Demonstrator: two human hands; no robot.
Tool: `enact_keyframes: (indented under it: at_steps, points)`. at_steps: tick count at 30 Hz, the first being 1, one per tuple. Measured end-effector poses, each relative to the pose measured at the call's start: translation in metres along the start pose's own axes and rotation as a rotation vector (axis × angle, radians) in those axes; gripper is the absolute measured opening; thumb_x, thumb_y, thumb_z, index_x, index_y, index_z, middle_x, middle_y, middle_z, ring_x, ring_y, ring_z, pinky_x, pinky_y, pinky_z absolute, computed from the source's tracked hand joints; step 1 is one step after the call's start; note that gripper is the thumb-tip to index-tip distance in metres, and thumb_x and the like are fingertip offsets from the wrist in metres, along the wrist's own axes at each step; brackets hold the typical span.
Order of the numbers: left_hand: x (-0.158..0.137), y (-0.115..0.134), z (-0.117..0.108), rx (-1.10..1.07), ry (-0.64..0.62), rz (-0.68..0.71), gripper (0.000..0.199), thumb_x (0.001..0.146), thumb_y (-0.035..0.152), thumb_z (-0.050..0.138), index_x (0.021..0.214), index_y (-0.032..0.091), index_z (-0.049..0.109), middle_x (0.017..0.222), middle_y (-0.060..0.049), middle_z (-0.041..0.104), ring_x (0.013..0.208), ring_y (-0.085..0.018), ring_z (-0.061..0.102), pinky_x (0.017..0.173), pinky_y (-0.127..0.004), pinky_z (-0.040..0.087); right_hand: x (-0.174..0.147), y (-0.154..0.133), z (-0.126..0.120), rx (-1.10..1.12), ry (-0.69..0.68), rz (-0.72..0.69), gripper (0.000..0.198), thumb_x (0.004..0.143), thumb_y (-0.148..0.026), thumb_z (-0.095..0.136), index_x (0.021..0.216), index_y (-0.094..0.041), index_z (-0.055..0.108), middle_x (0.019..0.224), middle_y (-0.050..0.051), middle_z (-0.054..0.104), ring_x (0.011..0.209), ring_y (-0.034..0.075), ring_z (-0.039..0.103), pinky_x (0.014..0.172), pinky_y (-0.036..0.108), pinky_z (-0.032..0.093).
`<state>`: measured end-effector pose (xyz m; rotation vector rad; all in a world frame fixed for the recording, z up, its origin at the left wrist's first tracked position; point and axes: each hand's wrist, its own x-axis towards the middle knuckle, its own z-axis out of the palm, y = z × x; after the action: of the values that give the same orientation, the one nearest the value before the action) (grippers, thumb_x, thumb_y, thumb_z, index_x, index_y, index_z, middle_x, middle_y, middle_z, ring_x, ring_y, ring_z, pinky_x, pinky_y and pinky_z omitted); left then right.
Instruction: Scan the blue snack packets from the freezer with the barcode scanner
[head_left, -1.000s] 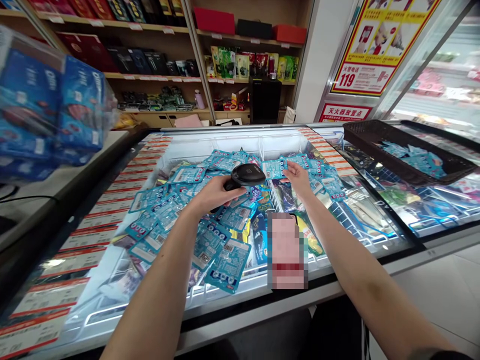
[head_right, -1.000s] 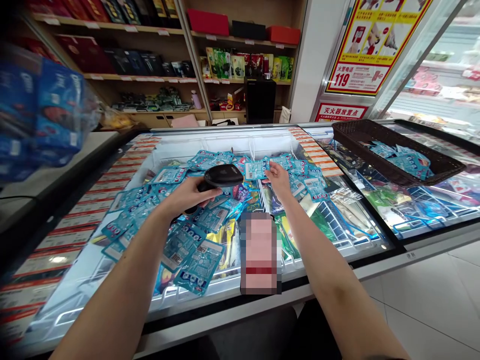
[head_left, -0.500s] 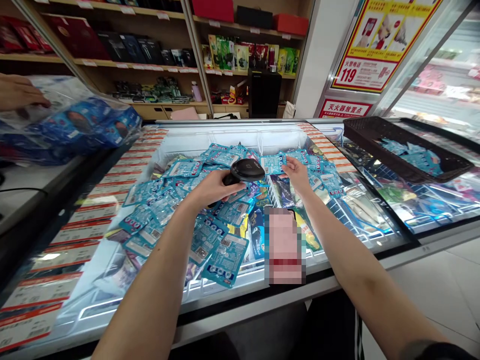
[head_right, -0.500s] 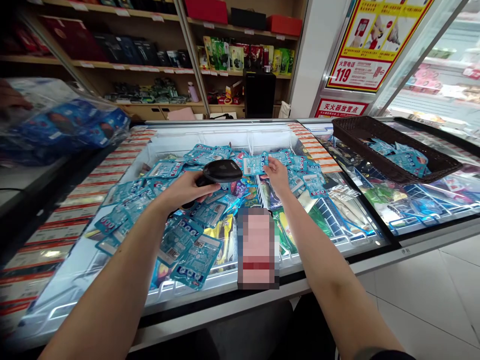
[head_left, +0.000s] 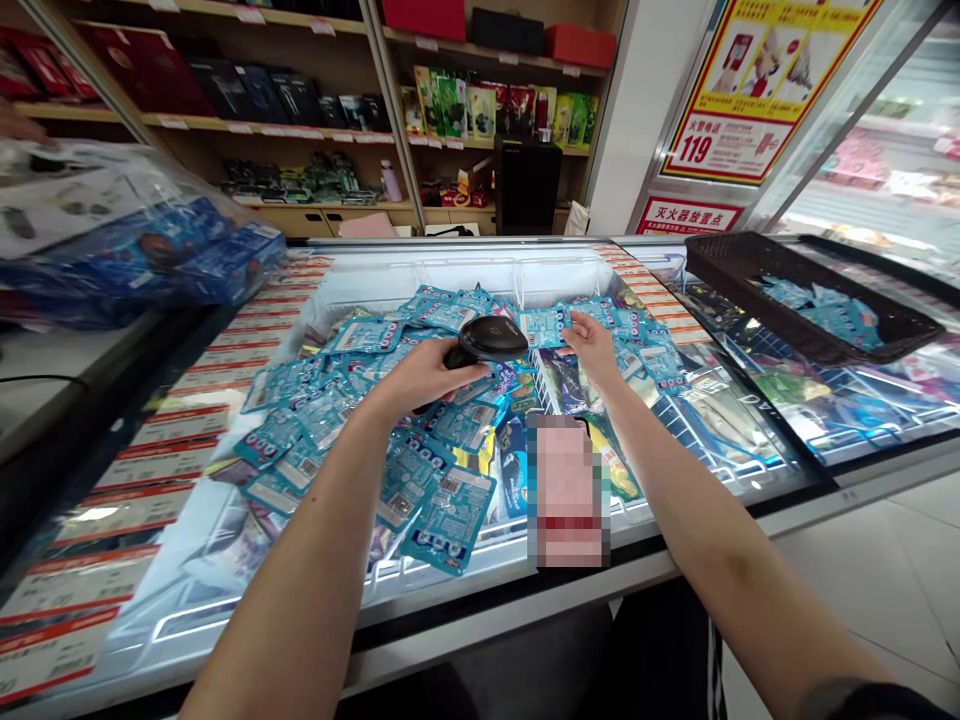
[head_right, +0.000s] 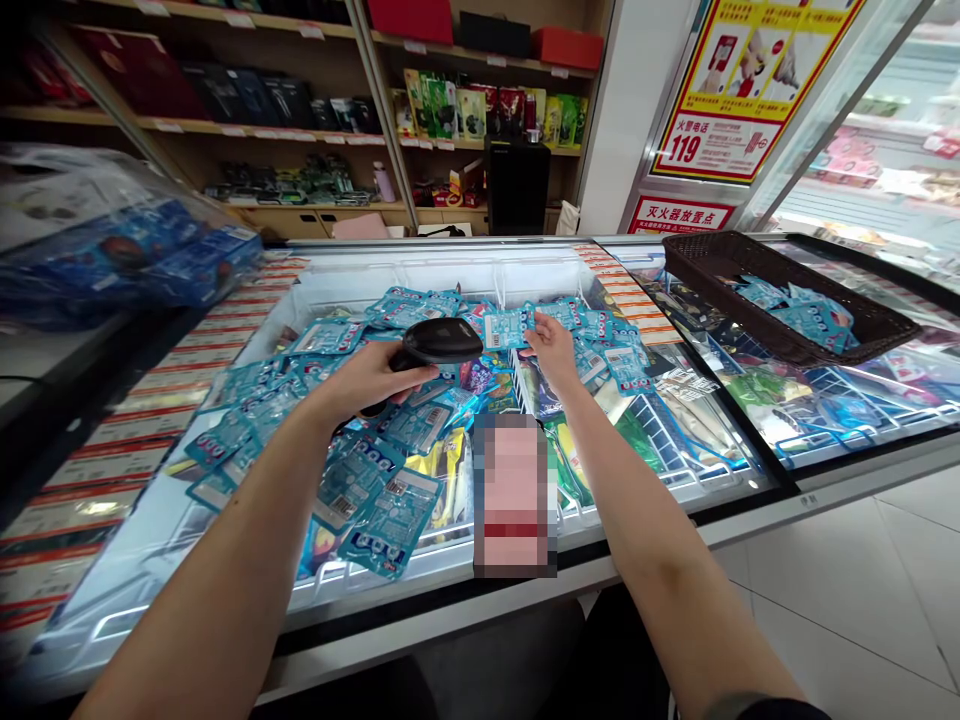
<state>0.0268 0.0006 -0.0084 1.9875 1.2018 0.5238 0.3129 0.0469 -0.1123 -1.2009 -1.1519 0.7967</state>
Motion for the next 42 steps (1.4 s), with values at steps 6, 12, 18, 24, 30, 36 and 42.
enact_keyframes:
  at_steps: [6,12,18,24,30,36,42]
  points:
    - [0.001,-0.001,0.001,0.001,0.011,0.003,0.034,0.076,0.053,0.062,0.072,0.02,0.056,0.05,0.0,0.056,0.046,-0.016,0.052,0.049,-0.027,0.036,-0.002,-0.004,0.001,0.004,0.01,0.009,0.063,0.071,-0.043,0.068,0.127,-0.017,0.057,0.111,0.009,0.067,0.082,0.021,0.068,0.07,0.04,0.063]
    - [-0.001,-0.001,0.001,-0.052,0.054,-0.003,0.034,0.076,0.052,0.062,0.076,0.019,0.057,0.05,0.0,0.055,0.046,-0.015,0.052,0.05,-0.026,0.037,-0.003,-0.007,0.002,-0.033,0.004,-0.003,0.063,0.074,-0.046,0.065,0.128,-0.017,0.055,0.105,0.008,0.065,0.079,0.021,0.066,0.069,0.04,0.062]
    - [-0.001,-0.001,0.0,-0.053,0.08,0.009,0.033,0.077,0.05,0.062,0.075,0.018,0.056,0.054,0.001,0.056,0.046,-0.013,0.051,0.05,-0.026,0.037,-0.012,-0.028,-0.003,-0.333,0.103,-0.229,0.051,0.088,-0.04,0.05,0.133,-0.018,0.05,0.102,0.01,0.063,0.086,0.024,0.064,0.08,0.044,0.056]
    - [-0.002,-0.001,-0.002,-0.041,0.168,0.008,0.033,0.077,0.05,0.062,0.075,0.017,0.057,0.051,0.001,0.054,0.047,-0.013,0.051,0.049,-0.025,0.036,-0.008,-0.048,-0.024,-0.736,0.328,-0.3,0.043,0.087,-0.02,0.038,0.125,-0.012,0.055,0.115,0.017,0.064,0.11,0.029,0.058,0.099,0.048,0.042]
    - [-0.004,-0.001,-0.005,-0.084,0.223,0.009,0.032,0.078,0.049,0.061,0.074,0.017,0.054,0.05,0.002,0.051,0.044,-0.012,0.047,0.047,-0.024,0.035,-0.001,-0.031,-0.044,-0.887,0.421,-0.183,0.045,0.086,-0.017,0.035,0.124,-0.006,0.057,0.105,0.021,0.066,0.101,0.033,0.058,0.093,0.051,0.042]
    - [-0.009,-0.002,-0.011,-0.118,0.312,0.023,0.033,0.077,0.049,0.061,0.073,0.017,0.055,0.052,0.0,0.054,0.046,-0.012,0.049,0.047,-0.024,0.037,-0.007,-0.028,-0.042,-1.06,0.451,-0.195,0.041,0.085,-0.019,0.041,0.119,-0.007,0.06,0.113,0.023,0.058,0.114,0.035,0.046,0.096,0.055,0.036]
    - [-0.017,-0.003,-0.019,-0.102,0.452,0.013,0.03,0.075,0.046,0.062,0.076,0.016,0.058,0.056,-0.001,0.058,0.047,-0.012,0.05,0.047,-0.023,0.038,-0.015,-0.04,-0.024,-1.073,0.392,-0.286,0.039,0.088,-0.024,0.046,0.122,-0.015,0.061,0.126,0.018,0.056,0.119,0.037,0.042,0.096,0.056,0.034]
